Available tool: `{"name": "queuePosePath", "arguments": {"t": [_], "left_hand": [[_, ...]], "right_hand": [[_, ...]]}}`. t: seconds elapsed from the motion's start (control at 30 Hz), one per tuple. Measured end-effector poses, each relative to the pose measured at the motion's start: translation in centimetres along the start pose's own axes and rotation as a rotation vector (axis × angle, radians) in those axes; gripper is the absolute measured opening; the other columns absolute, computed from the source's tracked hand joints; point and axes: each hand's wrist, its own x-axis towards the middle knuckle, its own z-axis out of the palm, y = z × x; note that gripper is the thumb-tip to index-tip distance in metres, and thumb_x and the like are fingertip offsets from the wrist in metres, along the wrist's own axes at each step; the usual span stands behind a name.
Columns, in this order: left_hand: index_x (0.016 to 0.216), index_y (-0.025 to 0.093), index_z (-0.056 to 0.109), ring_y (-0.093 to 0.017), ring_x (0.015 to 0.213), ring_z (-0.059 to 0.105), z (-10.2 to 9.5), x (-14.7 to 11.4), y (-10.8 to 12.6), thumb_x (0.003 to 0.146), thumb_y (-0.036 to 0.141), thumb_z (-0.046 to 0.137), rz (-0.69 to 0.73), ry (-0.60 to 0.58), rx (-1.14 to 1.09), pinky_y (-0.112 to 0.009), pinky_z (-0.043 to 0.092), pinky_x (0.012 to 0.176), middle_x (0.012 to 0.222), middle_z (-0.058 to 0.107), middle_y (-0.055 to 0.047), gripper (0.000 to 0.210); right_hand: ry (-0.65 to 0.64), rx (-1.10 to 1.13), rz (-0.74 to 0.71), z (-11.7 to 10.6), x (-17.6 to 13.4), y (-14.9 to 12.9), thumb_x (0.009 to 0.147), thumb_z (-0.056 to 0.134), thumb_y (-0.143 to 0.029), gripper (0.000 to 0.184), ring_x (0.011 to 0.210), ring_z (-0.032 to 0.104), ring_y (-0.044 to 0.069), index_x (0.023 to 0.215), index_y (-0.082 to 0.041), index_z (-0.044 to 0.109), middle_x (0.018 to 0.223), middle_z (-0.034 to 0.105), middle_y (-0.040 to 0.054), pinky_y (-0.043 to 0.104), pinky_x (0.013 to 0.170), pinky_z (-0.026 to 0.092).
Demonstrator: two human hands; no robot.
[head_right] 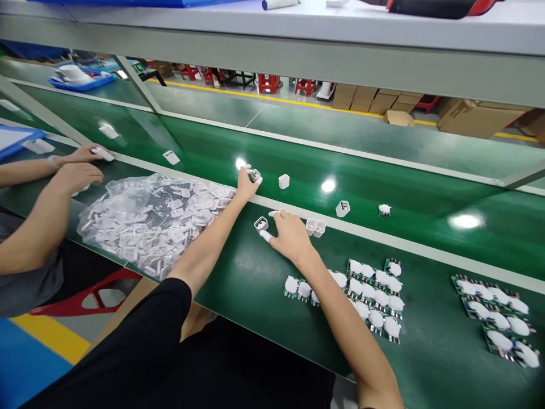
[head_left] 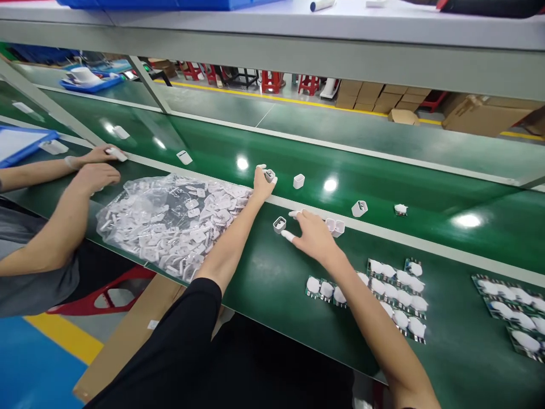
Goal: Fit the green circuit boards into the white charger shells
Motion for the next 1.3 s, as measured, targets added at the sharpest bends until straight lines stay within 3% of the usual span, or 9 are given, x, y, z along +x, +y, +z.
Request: {"name": "queuePosePath", "arguments": {"t": [0.07,0.13,0.3,0.37,0.47,0.57,0.67,1.03,1.3], "left_hand": [[0.131,0.017,0.051,-0.031,0.153,0.047,-0.6,-1.3,0.3,0.086,0.008,0.078,0.036,0.056,0.005,-0.05,0.034,0.136,0.149,0.052,-0.021,0.053],[0.137,0.017,0.052,-0.032,0.161,0.039,-1.8,-3.6,0.6,0.093,0.013,0.068,0.09,0.036,-0.012,-0.049,0.031,0.139,0.16,0.043,-0.021,0.047],[0.131,0.022,0.063,-0.03,0.131,0.068,-5.2,-11.6,0.8,0.084,0.019,0.071,0.182,-0.361,-0.07,-0.045,0.058,0.115,0.139,0.067,-0.013,0.048],[0.135,0.022,0.063,-0.029,0.124,0.073,-5.6,-14.1,0.7,0.08,0.019,0.076,0.182,-0.501,-0.07,-0.044,0.06,0.11,0.135,0.072,-0.012,0.057],[0.13,0.021,0.063,-0.027,0.11,0.075,-5.1,-16.1,0.6,0.084,0.019,0.073,0.149,-0.598,-0.051,-0.04,0.061,0.098,0.125,0.077,-0.01,0.047],[0.115,0.021,0.062,-0.02,0.086,0.071,-4.5,-16.3,0.5,0.085,0.022,0.072,0.113,-0.635,-0.026,-0.032,0.055,0.076,0.1,0.076,-0.002,0.032],[0.101,0.022,0.061,-0.016,0.073,0.061,-4.4,-16.3,0.4,0.084,0.027,0.076,0.102,-0.634,0.014,-0.028,0.046,0.066,0.085,0.069,0.003,0.024],[0.075,0.024,0.044,-0.015,0.069,0.048,-4.6,-16.6,1.0,0.079,0.016,0.069,0.243,-0.676,0.117,-0.031,0.035,0.065,0.075,0.054,0.004,0.027],[0.074,0.023,0.05,-0.016,0.071,0.052,-5.1,-15.8,0.8,0.085,0.016,0.069,0.308,-0.698,0.16,-0.031,0.038,0.068,0.078,0.058,0.002,0.023]], "right_hand": [[-0.007,0.018,0.017,2.3,1.3,-0.6,0.094,0.083,-0.041,0.047,0.118,0.073,0.04,0.133,-0.017,0.069,0.128,0.076,0.0186,0.054,0.103,0.056],[-0.003,0.054,0.037,3.9,2.5,-0.6,0.093,0.084,-0.039,0.043,0.118,0.074,0.038,0.128,-0.019,0.07,0.127,0.076,0.0174,0.053,0.103,0.057],[0.059,0.202,0.11,5.2,3.6,1.1,0.095,0.078,-0.04,0.028,0.098,0.079,0.026,0.115,-0.023,0.067,0.113,0.081,0.009,0.043,0.093,0.064],[0.085,0.242,0.137,5.3,3.2,1.5,0.099,0.074,-0.044,0.026,0.093,0.081,0.024,0.112,-0.023,0.065,0.107,0.082,0.0082,0.041,0.088,0.066],[0.092,0.247,0.132,4.9,1.9,1.5,0.103,0.068,-0.047,0.024,0.088,0.08,0.024,0.107,-0.024,0.064,0.1,0.083,0.0074,0.041,0.083,0.066],[0.046,0.202,0.051,3.7,0.6,1.5,0.109,0.06,-0.042,0.019,0.089,0.077,0.024,0.102,-0.025,0.065,0.099,0.08,0.0063,0.041,0.083,0.064],[-0.042,0.128,-0.062,2.4,-0.3,1.9,0.109,0.057,-0.031,0.015,0.092,0.073,0.024,0.099,-0.026,0.066,0.101,0.076,0.0057,0.04,0.083,0.06],[-0.184,-0.196,-0.211,2.3,-1.0,1.6,0.093,0.053,-0.002,0.025,0.101,0.064,0.031,0.101,-0.026,0.052,0.11,0.069,0.0106,0.044,0.088,0.056],[-0.178,-0.206,-0.21,1.8,-1.2,1.3,0.089,0.05,0.001,0.033,0.107,0.066,0.033,0.106,-0.026,0.05,0.12,0.068,0.0139,0.047,0.089,0.059]]}}
